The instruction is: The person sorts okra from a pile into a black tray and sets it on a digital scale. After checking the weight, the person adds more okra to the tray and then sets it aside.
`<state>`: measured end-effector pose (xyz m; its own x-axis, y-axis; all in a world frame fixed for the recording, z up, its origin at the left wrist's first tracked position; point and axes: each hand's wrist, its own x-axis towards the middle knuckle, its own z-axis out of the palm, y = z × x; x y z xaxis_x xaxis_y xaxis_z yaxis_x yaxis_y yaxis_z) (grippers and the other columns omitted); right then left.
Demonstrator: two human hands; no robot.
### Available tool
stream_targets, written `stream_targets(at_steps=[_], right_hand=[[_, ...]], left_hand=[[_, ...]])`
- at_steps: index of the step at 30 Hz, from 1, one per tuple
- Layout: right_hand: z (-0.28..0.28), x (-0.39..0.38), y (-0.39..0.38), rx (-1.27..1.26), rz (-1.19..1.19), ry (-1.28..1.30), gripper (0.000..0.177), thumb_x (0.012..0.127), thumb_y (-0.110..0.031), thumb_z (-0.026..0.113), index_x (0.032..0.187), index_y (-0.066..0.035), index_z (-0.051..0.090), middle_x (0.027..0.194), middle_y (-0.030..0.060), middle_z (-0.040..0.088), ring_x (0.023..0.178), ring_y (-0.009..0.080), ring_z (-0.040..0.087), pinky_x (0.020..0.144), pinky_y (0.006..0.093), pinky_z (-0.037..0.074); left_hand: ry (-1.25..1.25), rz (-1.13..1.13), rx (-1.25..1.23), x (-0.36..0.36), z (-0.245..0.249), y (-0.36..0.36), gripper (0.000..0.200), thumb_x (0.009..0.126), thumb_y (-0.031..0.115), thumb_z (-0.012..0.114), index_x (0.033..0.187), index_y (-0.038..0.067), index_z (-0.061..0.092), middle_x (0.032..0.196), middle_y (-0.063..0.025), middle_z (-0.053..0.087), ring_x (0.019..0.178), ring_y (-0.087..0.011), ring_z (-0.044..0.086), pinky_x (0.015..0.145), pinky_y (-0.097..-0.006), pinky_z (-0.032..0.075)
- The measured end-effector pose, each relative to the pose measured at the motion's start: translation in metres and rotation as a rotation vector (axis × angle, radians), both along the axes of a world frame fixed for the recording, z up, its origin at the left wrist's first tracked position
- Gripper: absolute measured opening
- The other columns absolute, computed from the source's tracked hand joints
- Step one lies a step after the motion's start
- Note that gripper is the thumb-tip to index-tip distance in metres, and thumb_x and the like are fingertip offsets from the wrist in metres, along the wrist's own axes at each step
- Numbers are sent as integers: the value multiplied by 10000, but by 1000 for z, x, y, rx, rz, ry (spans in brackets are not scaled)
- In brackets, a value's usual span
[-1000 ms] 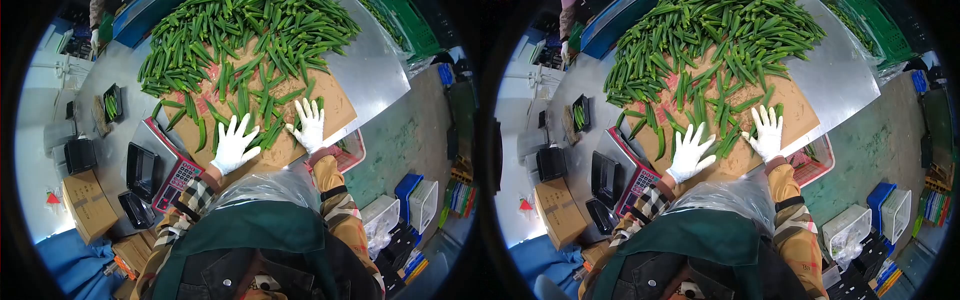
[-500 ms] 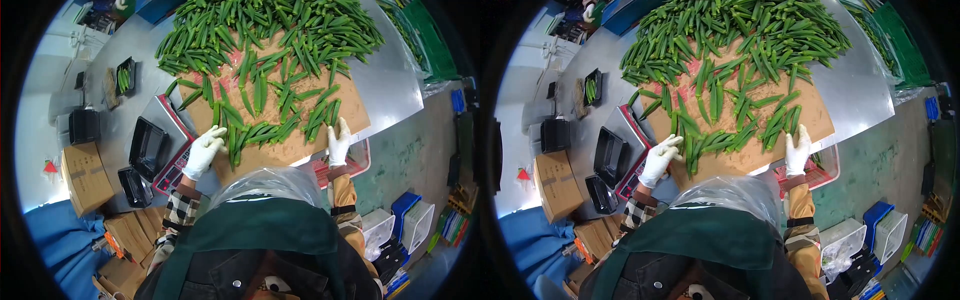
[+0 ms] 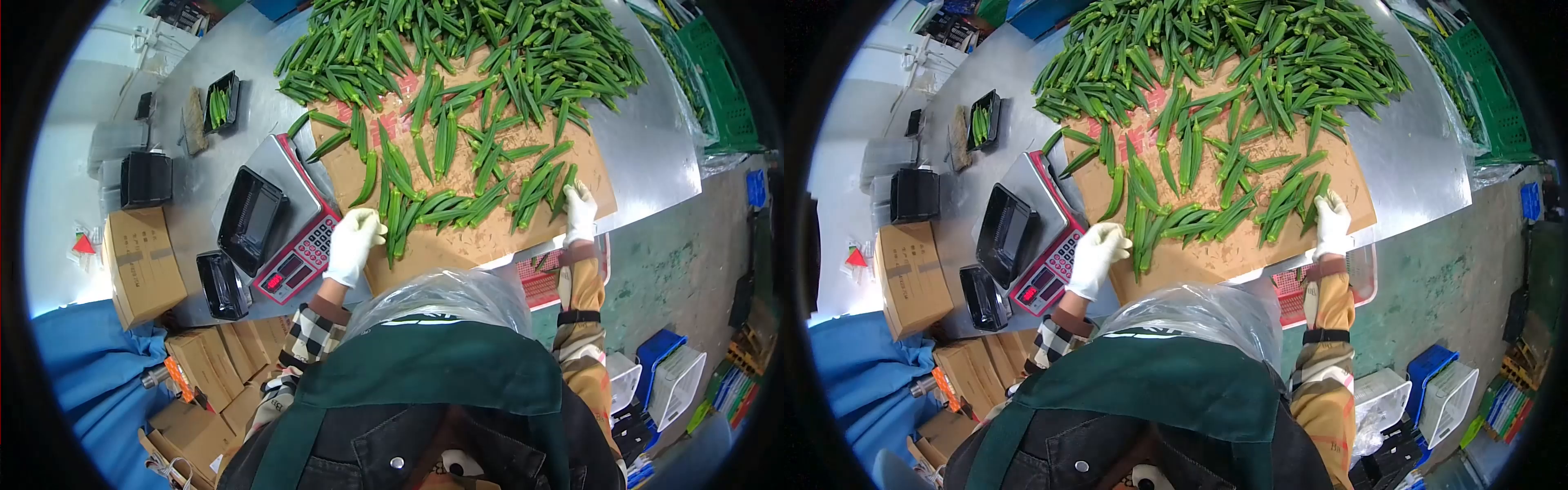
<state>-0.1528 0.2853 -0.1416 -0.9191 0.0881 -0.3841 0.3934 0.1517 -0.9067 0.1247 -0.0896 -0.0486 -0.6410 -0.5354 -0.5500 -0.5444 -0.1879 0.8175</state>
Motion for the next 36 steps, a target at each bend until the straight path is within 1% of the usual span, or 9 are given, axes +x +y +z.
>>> stream_targets(at_steps=[5,12,16,19,23,27,31,32,36], right_hand=[[43,51,15,-726,0,-195,386,973,-199,625,1327,-49,589,1132,41,657,1017,174,617,895,379,538],[39,69,10,-553,-100,-243,210,945,-200,725,1095,-89,630,948,36,666,797,144,643,687,311,543],[45,64,-8,-157,7,-112,143,940,-172,725,1027,-77,663,867,-5,681,661,59,609,550,201,465],[54,54,-29,69,137,-75,140,938,-161,726,1024,-59,684,879,-3,684,700,64,621,584,203,459],[24,33,-60,417,183,373,320,861,-261,797,1072,-42,698,1001,127,705,915,248,680,807,355,528],[45,20,-94,971,298,210,679,794,-366,828,1334,-48,568,1123,193,696,1041,368,676,905,440,531],[18,-10,-80,697,332,171,708,788,-298,819,1372,-24,526,1061,176,728,981,351,715,850,435,562],[-2,-14,-73,195,202,191,574,815,-250,796,1293,1,602,941,117,729,841,232,706,717,355,562],[61,-4,-38,-384,186,-148,190,956,-164,657,1082,-37,720,879,11,674,737,99,624,655,246,504]], left_hand=[[-127,-152,-483,18,-50,23,334,920,189,687,1206,30,619,1049,-151,723,916,-251,702,808,-361,546],[-105,-384,-779,-18,-43,30,362,857,223,718,1151,66,577,946,-168,671,877,-372,657,800,-452,524],[40,-168,-17,-26,-56,6,363,864,125,703,1190,1,600,922,-38,662,883,-122,624,774,-279,515],[180,-6,820,-31,10,-7,498,924,116,691,1379,16,515,1062,-72,645,937,-190,644,881,-365,552],[410,-13,1093,-28,28,-5,545,964,129,662,1454,42,441,1105,-84,619,969,-210,641,876,-396,562],[455,-33,1073,-32,33,3,584,977,161,653,1491,40,404,1100,-83,610,979,-192,636,880,-380,560],[438,0,973,-36,53,7,546,980,187,653,1459,37,439,1070,-76,613,970,-205,634,890,-399,556],[422,19,929,-39,58,9,523,980,195,654,1440,36,461,1053,-71,616,963,-206,631,891,-403,555],[439,62,742,-37,41,-3,236,960,203,683,1117,30,655,812,-16,598,787,-162,592,802,-335,537]])
